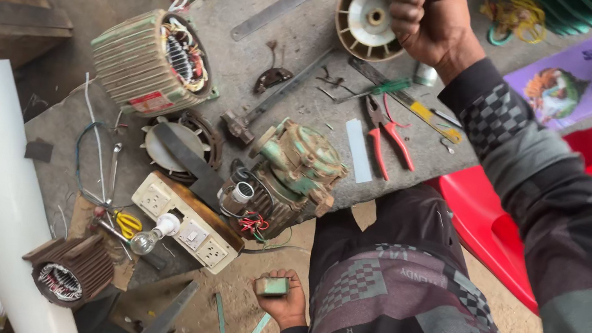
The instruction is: The person uses pliers to strip and adjust wires on a disassembled electric motor. They then pick up a small green component, inspect it, and place it back onto the motor assembly.
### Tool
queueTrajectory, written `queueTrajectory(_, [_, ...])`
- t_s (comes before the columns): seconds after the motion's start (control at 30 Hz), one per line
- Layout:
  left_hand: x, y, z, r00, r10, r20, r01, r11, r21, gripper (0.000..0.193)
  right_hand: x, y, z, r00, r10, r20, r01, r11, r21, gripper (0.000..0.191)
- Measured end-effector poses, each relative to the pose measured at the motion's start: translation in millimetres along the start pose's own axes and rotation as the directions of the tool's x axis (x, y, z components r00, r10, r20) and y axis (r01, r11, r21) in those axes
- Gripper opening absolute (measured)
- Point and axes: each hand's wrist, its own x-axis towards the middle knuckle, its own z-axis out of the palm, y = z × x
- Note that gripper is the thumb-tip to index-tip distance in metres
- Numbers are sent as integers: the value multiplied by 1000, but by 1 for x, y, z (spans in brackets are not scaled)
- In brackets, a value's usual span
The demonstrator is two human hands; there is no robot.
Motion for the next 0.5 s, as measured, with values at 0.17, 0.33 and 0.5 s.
queueTrajectory(0.17, [4,-1,0,992,72,-102,-67,997,46,32,28,24,6,961,-94,-259,-64,839,-540,28])
queueTrajectory(0.33, [9,1,5,984,91,-151,-86,995,42,31,45,14,13,896,-327,-300,-227,243,-943,34])
queueTrajectory(0.5, [9,-1,4,956,121,-266,-100,991,91,31,52,-1,15,911,-393,-124,-317,-474,-821,39])
